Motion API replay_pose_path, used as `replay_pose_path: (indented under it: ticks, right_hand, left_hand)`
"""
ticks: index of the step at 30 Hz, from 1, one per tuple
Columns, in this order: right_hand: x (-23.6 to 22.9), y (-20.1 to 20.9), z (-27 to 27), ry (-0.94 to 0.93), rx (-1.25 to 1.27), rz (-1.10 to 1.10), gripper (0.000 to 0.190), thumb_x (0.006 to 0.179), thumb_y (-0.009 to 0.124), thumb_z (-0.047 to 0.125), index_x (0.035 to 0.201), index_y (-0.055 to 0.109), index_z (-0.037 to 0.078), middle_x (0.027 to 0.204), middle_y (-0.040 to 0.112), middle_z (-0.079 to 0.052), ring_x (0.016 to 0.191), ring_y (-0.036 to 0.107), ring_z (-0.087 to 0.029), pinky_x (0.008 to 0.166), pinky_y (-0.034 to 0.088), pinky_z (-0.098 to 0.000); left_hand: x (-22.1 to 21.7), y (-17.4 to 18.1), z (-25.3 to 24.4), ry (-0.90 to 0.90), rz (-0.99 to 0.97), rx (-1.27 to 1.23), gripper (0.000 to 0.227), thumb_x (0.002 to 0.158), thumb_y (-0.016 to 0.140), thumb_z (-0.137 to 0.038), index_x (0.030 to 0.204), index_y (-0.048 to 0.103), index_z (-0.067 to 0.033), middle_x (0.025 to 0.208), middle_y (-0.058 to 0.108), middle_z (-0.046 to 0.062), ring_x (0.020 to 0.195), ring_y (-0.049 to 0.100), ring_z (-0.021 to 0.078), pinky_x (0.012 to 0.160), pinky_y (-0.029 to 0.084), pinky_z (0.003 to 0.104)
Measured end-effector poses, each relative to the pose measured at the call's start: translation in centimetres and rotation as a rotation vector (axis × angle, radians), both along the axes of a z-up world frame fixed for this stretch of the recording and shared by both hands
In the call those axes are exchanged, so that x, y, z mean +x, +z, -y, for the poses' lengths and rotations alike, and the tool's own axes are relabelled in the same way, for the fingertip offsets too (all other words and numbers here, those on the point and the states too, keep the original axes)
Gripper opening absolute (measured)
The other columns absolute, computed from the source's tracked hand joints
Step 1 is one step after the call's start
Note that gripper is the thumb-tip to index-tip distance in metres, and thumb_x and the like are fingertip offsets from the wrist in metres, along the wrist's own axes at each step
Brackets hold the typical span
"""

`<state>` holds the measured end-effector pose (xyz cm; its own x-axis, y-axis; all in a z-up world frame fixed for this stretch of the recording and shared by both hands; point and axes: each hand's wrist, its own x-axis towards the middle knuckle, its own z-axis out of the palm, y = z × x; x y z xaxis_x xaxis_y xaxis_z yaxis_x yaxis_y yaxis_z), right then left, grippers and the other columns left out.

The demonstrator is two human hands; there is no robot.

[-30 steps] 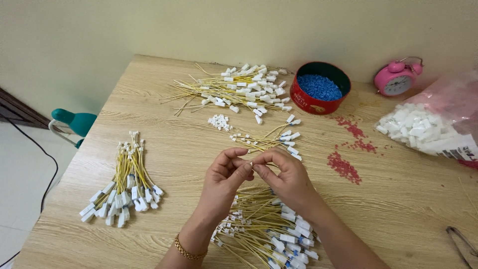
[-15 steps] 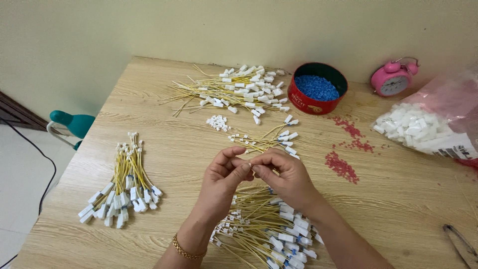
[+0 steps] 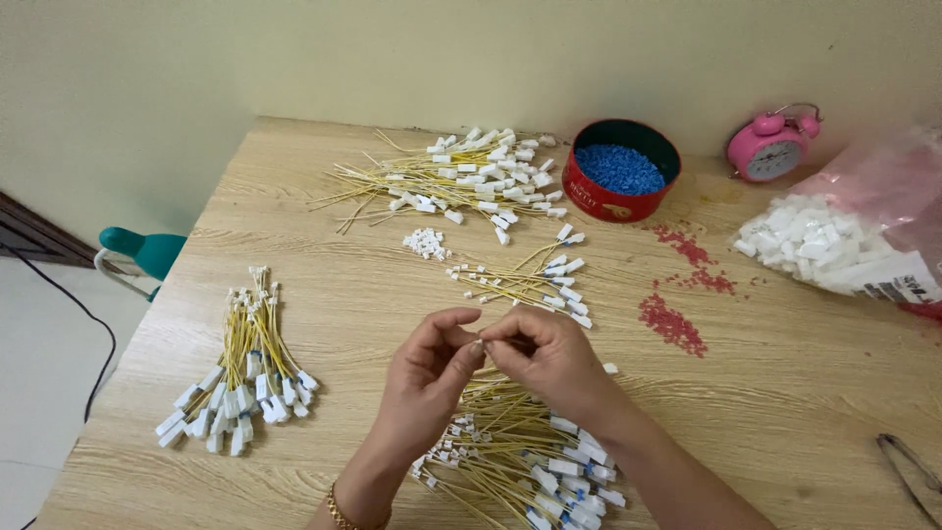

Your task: Assembling small white plastic connectors onto thin yellow wires at a workbench.

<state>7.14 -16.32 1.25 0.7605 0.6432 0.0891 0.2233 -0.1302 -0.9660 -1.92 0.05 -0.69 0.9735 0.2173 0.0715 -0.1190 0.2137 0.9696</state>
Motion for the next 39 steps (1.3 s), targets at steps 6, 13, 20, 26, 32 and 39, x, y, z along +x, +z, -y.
replay_pose_path:
  ticks: [6,13,20,26,32,39]
  right_hand:
    - [0.9,0.5,0.0,0.110,-0.385,0.147,0.023,0.091,0.072,0.020,0.110,0.073,0.009,0.097,0.070,-0.001,0.080,0.070,-0.011,0.073,0.058,-0.0282]
    - [0.7,-2.8,1.7,0.302,-0.812,0.449,0.034,0.095,0.068,0.038,0.118,0.072,0.013,0.112,0.071,-0.007,0.109,0.063,-0.022,0.101,0.047,-0.0411]
    - [1.8,-2.2,5.2,0.208,-0.570,0.418,0.025,0.095,0.066,0.031,0.107,0.076,0.012,0.110,0.076,-0.004,0.105,0.069,-0.020,0.096,0.051,-0.0379]
    - [5.9,-1.8,12.6,-0.208,-0.559,0.399,0.024,0.092,0.069,0.027,0.107,0.077,0.009,0.105,0.074,-0.009,0.097,0.072,-0.023,0.086,0.056,-0.0369]
    - [9.3,-2.4,17.8,-0.620,-0.694,0.331,0.024,0.092,0.070,0.026,0.110,0.077,0.012,0.104,0.076,-0.010,0.090,0.073,-0.025,0.080,0.057,-0.0376]
    - [11.9,-4.2,16.6,-0.596,-0.857,0.236,0.022,0.092,0.071,0.031,0.106,0.079,0.015,0.102,0.077,-0.009,0.091,0.073,-0.027,0.083,0.056,-0.0412]
  left_hand:
    - [-0.4,-1.6,-2.5,-0.001,-0.198,0.259,0.038,0.096,0.066,-0.004,0.134,0.062,-0.0079,0.086,0.064,0.004,0.071,0.058,0.0102,0.060,0.052,0.025]
    - [3.5,-2.1,-4.4,0.073,-0.378,0.964,0.023,0.091,0.070,-0.019,0.110,0.074,-0.0082,0.090,0.078,0.011,0.074,0.075,0.0195,0.069,0.060,0.034]
    - [11.3,-3.3,-3.2,0.266,-0.122,1.288,0.017,0.091,0.071,-0.023,0.103,0.078,-0.0132,0.099,0.076,0.008,0.086,0.072,0.0272,0.076,0.058,0.041]
    - [13.9,-4.7,-3.8,0.153,-0.010,1.475,0.015,0.090,0.068,-0.017,0.100,0.079,-0.0148,0.103,0.075,0.008,0.098,0.069,0.0291,0.083,0.056,0.043]
    - [13.0,-3.3,-3.3,0.178,0.119,1.347,0.012,0.090,0.072,-0.017,0.095,0.080,-0.0103,0.096,0.077,0.009,0.089,0.071,0.0294,0.087,0.056,0.043]
    - [9.0,-1.4,-3.3,0.178,-0.091,0.784,0.016,0.088,0.077,-0.014,0.102,0.079,-0.0066,0.092,0.080,0.007,0.081,0.075,0.0136,0.073,0.060,0.028]
